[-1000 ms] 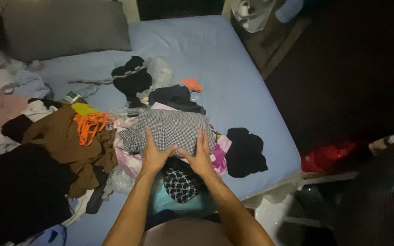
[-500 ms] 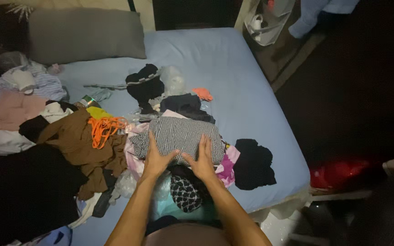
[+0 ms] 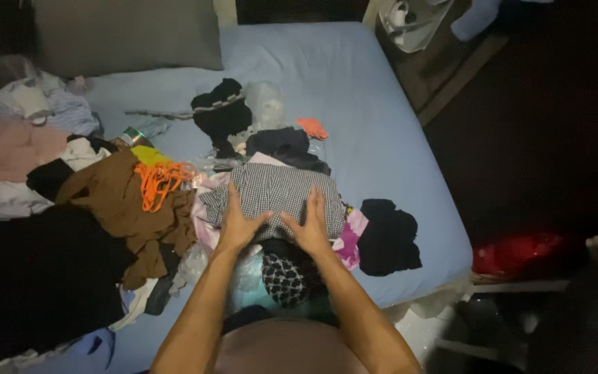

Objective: The person removes folded clothes from a wardrobe and places them on a bed. They then fold a checkered shirt on the bed and place it into a wardrobe drawer. The person also moves a towel and other items between the wardrobe and the bed.

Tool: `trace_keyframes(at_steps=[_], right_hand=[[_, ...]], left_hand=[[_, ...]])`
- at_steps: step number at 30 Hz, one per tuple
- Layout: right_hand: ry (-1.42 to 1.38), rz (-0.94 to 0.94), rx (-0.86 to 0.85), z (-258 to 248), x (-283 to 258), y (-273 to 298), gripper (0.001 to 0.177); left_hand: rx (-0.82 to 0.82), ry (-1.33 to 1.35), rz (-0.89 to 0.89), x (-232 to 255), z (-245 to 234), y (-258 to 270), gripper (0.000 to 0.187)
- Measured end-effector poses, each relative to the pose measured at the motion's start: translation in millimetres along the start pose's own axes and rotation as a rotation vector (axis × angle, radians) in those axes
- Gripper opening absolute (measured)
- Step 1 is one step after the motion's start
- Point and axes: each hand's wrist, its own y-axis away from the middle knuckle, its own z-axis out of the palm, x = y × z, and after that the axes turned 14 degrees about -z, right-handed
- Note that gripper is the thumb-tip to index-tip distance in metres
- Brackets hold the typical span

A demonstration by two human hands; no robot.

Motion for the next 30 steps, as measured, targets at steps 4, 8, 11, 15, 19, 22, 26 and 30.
trace_keyframes(at_steps=[4,8,11,15,19,22,26,30], right_hand=[[0.028,0.055,-0.012,4,10,1,0.115],[0.022,0.024,0.029,17,23,0,0.114],[0.031,0.118,0.022,19,33,-4,0.114],[0.038,0.222,0.029,17,46,-8,0.111],[0.062,0.201,0.066,11,55,-11,0.110],[0.053,0.202,0.112,5,61,-18,0.110],[0.043,0.342,0.105,-4,74,-26,0.114],[0.101,0.324,0.144,-11,84,-26,0.113]], left_hand=[[0.007,-0.010,-0.034,-4,4,-10,0.132],[0.013,-0.064,0.037,-11,-1,-22,0.133],[-0.050,-0.062,-0.082,-12,-3,-32,0.135],[-0.103,-0.063,-0.152,-18,0,-45,0.135],[-0.096,-0.108,-0.121,-19,8,-59,0.131],[-0.175,-0.123,-0.300,-13,13,-76,0.134],[-0.168,-0.099,-0.200,-12,20,-98,0.133],[-0.150,-0.098,-0.141,-19,30,-109,0.132]])
